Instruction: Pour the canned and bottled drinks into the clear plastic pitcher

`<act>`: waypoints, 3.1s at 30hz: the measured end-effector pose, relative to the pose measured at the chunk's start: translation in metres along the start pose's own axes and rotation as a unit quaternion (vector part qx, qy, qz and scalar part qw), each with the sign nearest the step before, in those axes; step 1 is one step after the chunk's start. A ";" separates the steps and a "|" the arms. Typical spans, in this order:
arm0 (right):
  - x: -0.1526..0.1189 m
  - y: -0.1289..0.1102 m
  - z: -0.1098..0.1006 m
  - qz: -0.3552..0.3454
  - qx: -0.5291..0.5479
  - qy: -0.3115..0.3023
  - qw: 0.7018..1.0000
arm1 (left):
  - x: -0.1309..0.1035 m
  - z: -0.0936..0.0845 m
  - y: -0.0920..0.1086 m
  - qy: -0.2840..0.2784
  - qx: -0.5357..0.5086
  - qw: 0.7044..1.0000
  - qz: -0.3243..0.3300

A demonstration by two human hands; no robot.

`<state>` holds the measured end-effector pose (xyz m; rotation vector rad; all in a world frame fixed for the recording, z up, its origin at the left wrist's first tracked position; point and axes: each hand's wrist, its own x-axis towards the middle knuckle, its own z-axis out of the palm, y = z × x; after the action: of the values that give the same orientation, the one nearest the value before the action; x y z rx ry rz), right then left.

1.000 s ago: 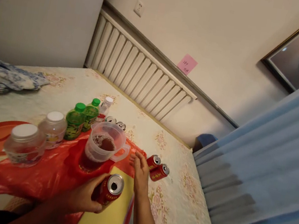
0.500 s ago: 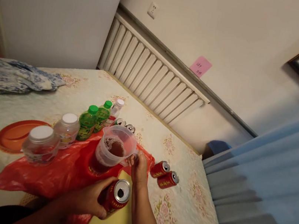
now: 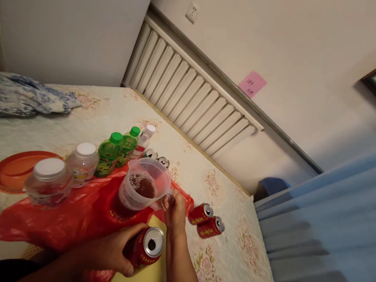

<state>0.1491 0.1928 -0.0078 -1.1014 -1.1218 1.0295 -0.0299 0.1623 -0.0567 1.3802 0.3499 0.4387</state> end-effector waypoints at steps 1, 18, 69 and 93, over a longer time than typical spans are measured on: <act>0.000 0.000 0.001 0.001 0.002 -0.002 1.000 | -0.001 0.000 0.002 0.000 0.006 1.000 0.003; 0.001 -0.085 0.009 -0.039 -0.005 0.076 0.996 | -0.002 -0.007 0.005 -0.021 0.013 0.999 0.033; -0.101 -0.151 -0.079 0.110 -0.312 0.093 0.939 | 0.037 -0.043 0.011 0.163 0.185 0.967 0.065; -0.088 -0.154 -0.077 0.103 -0.403 0.073 0.907 | 0.031 -0.041 0.017 0.158 0.191 0.967 0.064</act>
<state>0.2226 0.0720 0.1236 -1.9538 -1.3666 0.6082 -0.0244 0.2155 -0.0461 1.7172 0.6333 0.7296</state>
